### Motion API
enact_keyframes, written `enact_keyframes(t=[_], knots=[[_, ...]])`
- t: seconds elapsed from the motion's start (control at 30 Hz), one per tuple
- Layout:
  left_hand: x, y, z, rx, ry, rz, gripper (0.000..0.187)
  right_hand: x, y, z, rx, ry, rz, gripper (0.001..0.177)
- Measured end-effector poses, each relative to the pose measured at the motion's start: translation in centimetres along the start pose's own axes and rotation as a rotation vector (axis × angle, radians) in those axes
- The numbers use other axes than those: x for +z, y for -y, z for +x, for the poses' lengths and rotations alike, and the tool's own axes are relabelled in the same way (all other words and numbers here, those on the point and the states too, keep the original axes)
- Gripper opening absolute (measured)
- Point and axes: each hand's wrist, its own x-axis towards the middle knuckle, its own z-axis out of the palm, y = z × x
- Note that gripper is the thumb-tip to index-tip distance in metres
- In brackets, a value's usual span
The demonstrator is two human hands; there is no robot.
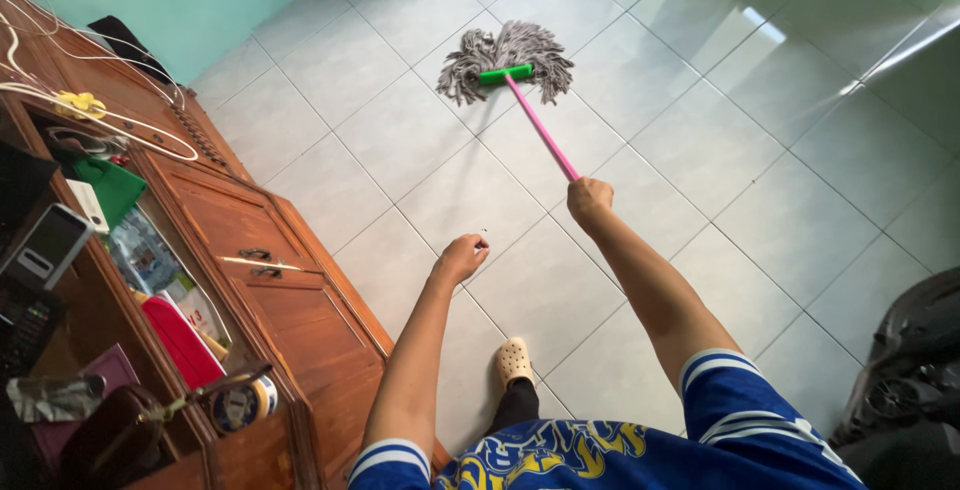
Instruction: The person mops a tiled floor using a mop, moving it across different sections of the room.
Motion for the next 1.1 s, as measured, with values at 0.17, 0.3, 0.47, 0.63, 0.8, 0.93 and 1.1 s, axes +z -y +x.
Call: enact_keyframes(t=[0.17,0.3,0.47,0.63,0.8,0.93,1.1], knots=[[3.4,-3.0,-2.6,0.122,-0.064,0.0,0.024,1.0,-1.7,-6.5,-0.041,-0.018,-0.027,0.02],[6.9,-6.0,-6.4,0.122,-0.077,-0.03,0.025,2.0,-3.4,-14.3,-0.085,0.028,-0.098,0.018],[11.2,-11.7,-13.7,0.138,-0.072,-0.037,0.025,3.2,-6.0,-27.0,-0.124,0.086,-0.124,0.018],[14.3,-17.5,-19.1,0.077,0.012,-0.001,0.025,2.6,-8.5,-38.4,-0.19,0.18,-0.143,0.018],[16.3,-20.0,-19.8,0.069,0.036,0.018,0.027,0.8,-10.0,-45.8,-0.272,0.156,-0.138,0.018],[17.2,-20.4,-18.9,0.09,0.041,0.029,0.027,-0.9,-10.8,-46.2,-0.294,0.127,-0.108,0.019],[15.5,-19.5,-17.1,0.036,0.044,-0.001,0.027,-2.7,-9.9,-42.2,-0.31,0.117,-0.127,0.016]])
